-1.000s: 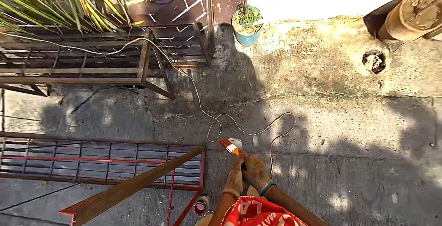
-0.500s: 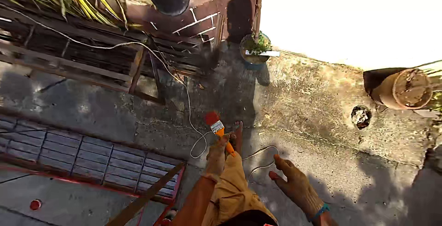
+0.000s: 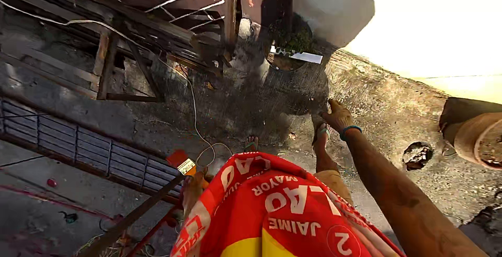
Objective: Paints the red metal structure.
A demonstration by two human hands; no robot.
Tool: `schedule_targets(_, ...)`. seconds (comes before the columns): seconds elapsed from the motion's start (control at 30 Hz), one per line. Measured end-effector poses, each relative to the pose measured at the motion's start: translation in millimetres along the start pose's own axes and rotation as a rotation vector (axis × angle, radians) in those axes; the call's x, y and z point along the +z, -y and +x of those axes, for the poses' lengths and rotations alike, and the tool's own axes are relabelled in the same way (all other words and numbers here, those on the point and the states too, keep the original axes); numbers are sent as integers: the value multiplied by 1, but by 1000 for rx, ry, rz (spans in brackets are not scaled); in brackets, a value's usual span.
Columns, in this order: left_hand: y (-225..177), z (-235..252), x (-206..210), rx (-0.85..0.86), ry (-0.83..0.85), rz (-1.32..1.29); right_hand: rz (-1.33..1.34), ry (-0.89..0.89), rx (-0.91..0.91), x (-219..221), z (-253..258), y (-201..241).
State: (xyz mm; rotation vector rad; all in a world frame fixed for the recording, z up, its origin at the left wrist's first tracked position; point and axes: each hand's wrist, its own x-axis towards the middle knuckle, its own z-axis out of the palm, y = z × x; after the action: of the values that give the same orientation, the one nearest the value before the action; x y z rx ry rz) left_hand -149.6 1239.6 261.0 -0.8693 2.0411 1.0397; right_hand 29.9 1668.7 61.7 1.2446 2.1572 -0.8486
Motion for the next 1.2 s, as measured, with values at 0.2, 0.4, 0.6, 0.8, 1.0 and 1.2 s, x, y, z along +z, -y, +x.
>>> schedule_targets(0.2,121,38,100,160,12,-425,-221,-269,-356,-8,232,25)
schedule_targets(0.4,176,40,169,46,-75,-471,-164,-51,-312,34,264,-1)
schedule_targets(0.6,166,46,176,17,-113,-500,677,359,-139,15,157,-44)
schedule_targets(0.8,145,71,187,12,-24,-478,252,-306,-540,-7,89,-30)
schedule_targets(1.0,132,88,184,72,-12,-430,27,-231,-245,53,114,-44)
schedule_targets(1.2,126,86,180,94,-25,-431,712,113,-31,64,134,-53)
